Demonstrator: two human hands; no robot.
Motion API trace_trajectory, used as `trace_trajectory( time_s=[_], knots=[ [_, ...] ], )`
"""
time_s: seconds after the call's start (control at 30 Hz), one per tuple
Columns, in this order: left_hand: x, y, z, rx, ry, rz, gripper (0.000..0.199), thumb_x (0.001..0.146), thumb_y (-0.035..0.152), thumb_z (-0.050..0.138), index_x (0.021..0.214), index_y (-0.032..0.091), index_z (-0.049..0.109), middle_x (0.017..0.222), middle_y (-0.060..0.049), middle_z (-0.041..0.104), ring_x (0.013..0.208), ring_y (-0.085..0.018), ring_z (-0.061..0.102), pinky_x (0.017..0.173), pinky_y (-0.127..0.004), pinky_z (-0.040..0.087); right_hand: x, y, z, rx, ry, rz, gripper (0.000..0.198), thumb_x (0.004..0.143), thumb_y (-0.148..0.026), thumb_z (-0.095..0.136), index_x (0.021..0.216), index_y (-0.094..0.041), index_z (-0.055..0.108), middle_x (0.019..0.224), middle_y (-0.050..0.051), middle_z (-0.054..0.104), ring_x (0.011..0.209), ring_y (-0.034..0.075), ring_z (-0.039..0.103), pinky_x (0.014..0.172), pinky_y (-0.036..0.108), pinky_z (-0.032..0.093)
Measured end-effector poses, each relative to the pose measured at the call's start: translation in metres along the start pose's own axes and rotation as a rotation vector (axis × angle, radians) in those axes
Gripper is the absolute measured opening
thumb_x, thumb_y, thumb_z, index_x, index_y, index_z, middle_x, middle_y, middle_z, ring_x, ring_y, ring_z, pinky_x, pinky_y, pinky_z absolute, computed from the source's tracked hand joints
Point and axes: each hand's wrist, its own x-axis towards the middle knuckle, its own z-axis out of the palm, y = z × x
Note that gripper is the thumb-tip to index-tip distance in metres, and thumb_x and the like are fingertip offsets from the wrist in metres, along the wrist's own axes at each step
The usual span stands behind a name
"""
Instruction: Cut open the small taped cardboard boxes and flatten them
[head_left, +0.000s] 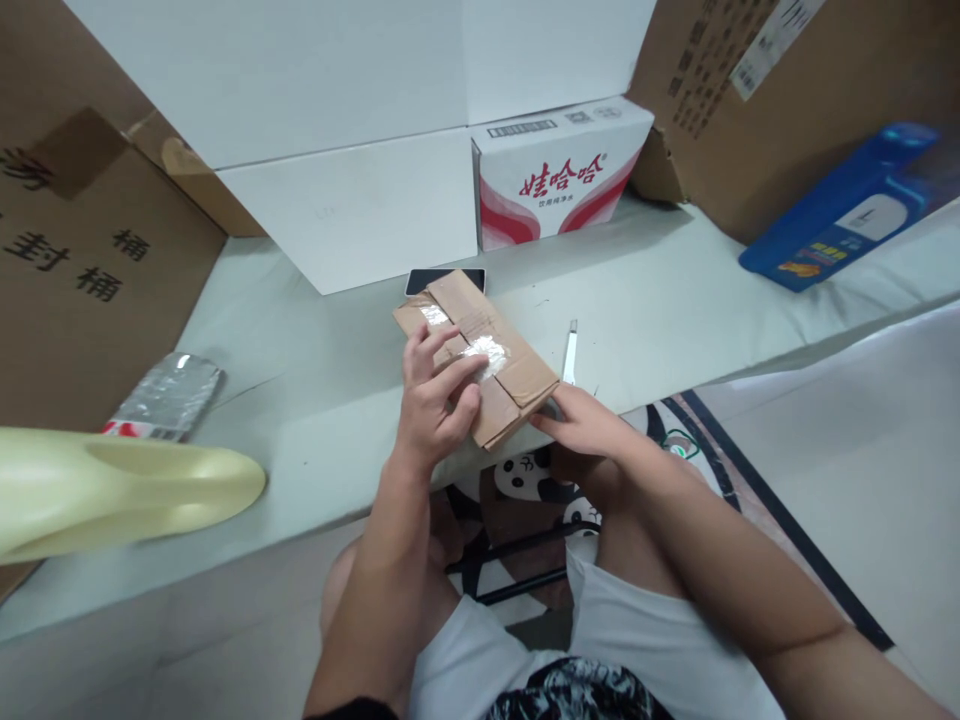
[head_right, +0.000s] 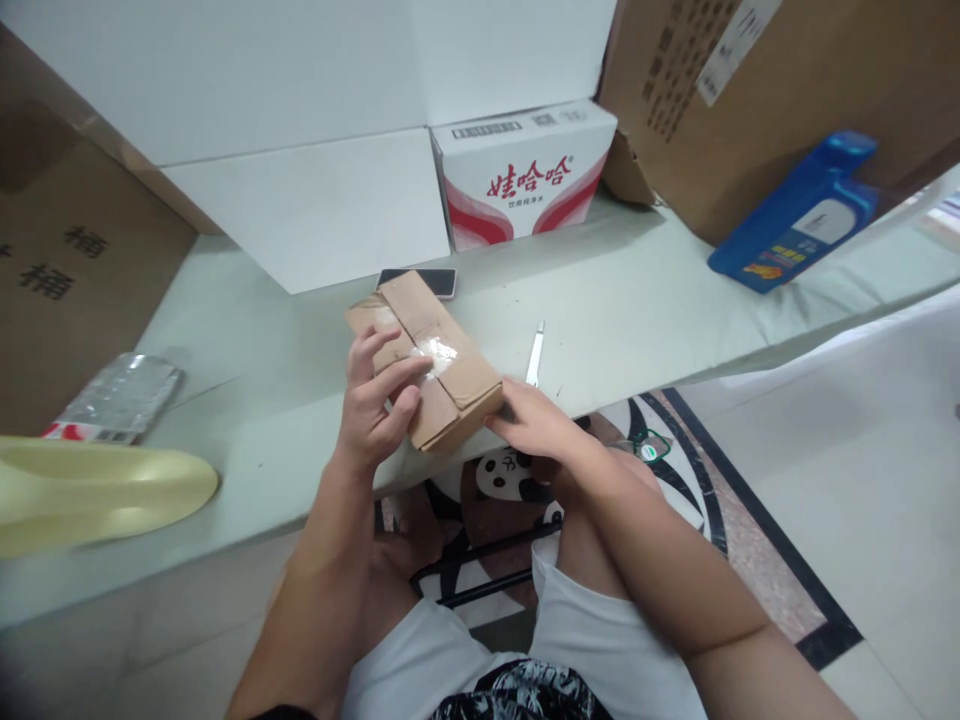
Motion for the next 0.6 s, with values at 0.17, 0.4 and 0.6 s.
trace_trajectory(
  time_s=[0.17, 0.4, 0.6],
  knots=[
    [0.001, 0.003, -0.002, -0.03, 0.038, -0.024, 0.021, 0.089, 0.03, 0.053, 0.102, 0.024, 0.068, 0.14, -0.009, 0.049, 0.14, -0.031, 0.042, 0.123, -0.059, 0.025, -0.001, 0.0, 0.001, 0.053, 0.012, -0.027, 0.04, 0.092, -0.034, 0.057, 0.131, -0.026, 0.062, 0.135, 0.008, 0.065, 0.124, 0.03, 0.062, 0.108, 0.053, 0.048],
    [-0.004, -0.003, 0.001, -0.118, 0.1, -0.228, 0.025, 0.085, 0.033, 0.063, 0.109, 0.026, 0.065, 0.149, -0.008, 0.039, 0.144, -0.033, 0.036, 0.122, -0.057, 0.029, -0.001, 0.0, 0.003, 0.235, 0.038, 0.018, 0.06, 0.098, -0.044, 0.05, 0.155, -0.03, 0.037, 0.159, 0.005, 0.042, 0.145, 0.027, 0.043, 0.12, 0.053, 0.036],
    [-0.003, 0.03, -0.004, -0.19, 0.028, -0.485, 0.075, 0.069, 0.043, 0.083, 0.136, 0.038, 0.05, 0.164, -0.004, 0.007, 0.154, -0.042, 0.01, 0.12, -0.062, 0.027, 0.0, 0.005, 0.012, 0.282, -0.032, 0.037, 0.068, 0.096, -0.052, 0.053, 0.157, -0.032, 0.03, 0.156, 0.005, 0.046, 0.142, 0.028, 0.047, 0.118, 0.054, 0.039]
  ],
)
